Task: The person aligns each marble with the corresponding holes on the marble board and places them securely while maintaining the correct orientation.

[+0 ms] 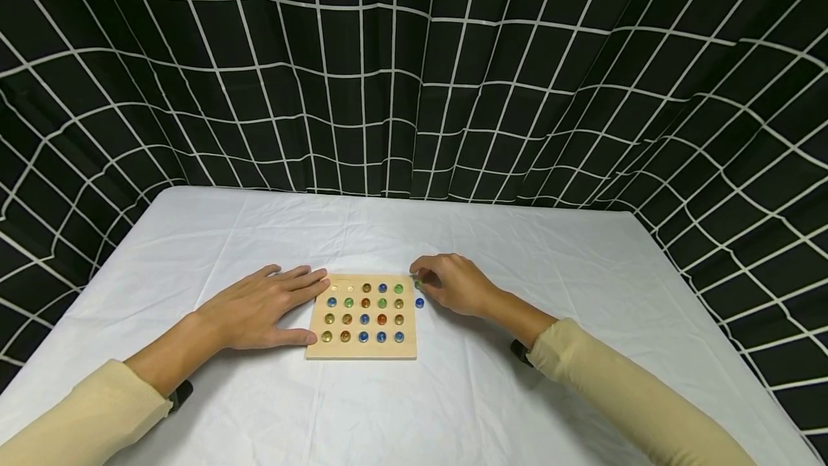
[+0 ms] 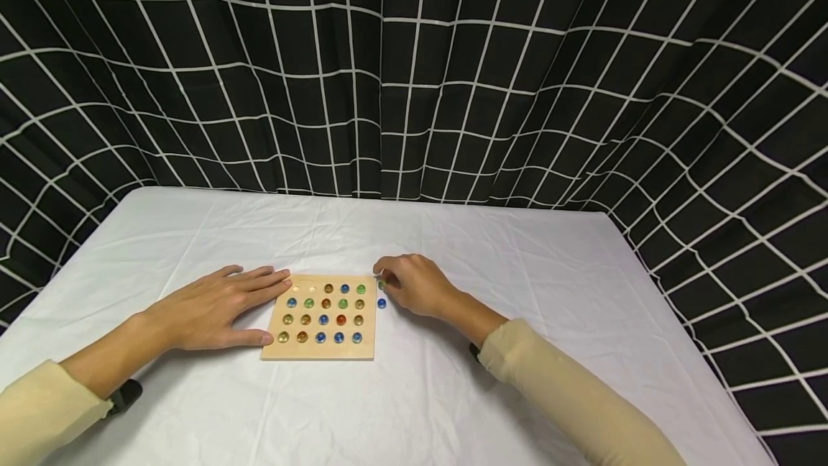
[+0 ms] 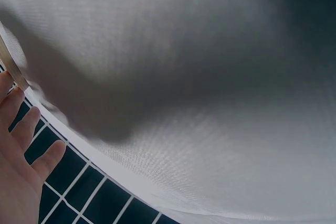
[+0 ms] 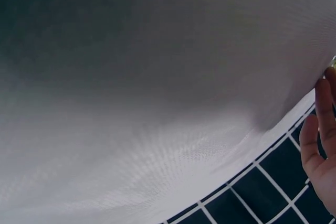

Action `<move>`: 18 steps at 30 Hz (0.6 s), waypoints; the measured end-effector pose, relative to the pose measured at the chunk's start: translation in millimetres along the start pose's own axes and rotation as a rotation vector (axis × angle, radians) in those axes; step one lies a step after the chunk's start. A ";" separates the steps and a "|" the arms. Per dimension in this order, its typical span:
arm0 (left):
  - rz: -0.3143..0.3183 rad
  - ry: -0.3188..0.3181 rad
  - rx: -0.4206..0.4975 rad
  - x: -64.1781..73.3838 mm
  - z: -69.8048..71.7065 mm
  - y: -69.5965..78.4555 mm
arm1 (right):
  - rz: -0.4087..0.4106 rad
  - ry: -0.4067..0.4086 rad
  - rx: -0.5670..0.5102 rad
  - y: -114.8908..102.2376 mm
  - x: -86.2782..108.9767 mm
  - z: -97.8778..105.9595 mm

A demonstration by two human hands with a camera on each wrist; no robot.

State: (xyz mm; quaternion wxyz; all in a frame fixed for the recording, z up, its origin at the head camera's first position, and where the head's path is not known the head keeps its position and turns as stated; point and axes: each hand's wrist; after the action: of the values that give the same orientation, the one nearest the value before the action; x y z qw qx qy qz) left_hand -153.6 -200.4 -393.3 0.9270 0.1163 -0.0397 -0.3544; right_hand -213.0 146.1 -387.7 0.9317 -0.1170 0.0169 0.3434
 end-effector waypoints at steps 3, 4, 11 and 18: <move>0.000 0.002 0.002 0.8 0.4 -0.7 | 0.004 -0.001 0.007 -1.1 -1.6 -0.3; 0.000 0.003 0.003 0.9 0.4 -0.8 | 0.003 -0.002 0.008 -1.2 -1.7 -0.4; 0.001 0.004 0.001 0.9 -0.5 -1.8 | -0.001 -0.005 0.011 -2.3 -2.0 0.6; 0.007 0.001 0.007 0.6 -1.4 -1.9 | 0.030 0.023 0.022 -2.3 -3.5 3.8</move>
State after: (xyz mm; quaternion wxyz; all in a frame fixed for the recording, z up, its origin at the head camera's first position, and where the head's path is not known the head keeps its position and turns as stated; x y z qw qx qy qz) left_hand -154.1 -201.9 -395.1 0.9278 0.1196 -0.0411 -0.3509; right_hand -214.4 143.0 -383.1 0.9275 -0.1104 0.0330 0.3557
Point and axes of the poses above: each hand's wrist, its own x-axis away from the middle knuckle, its own z-axis out of the back of the hand, y = z × x, and after that the axes turned 10 degrees about x, right-handed
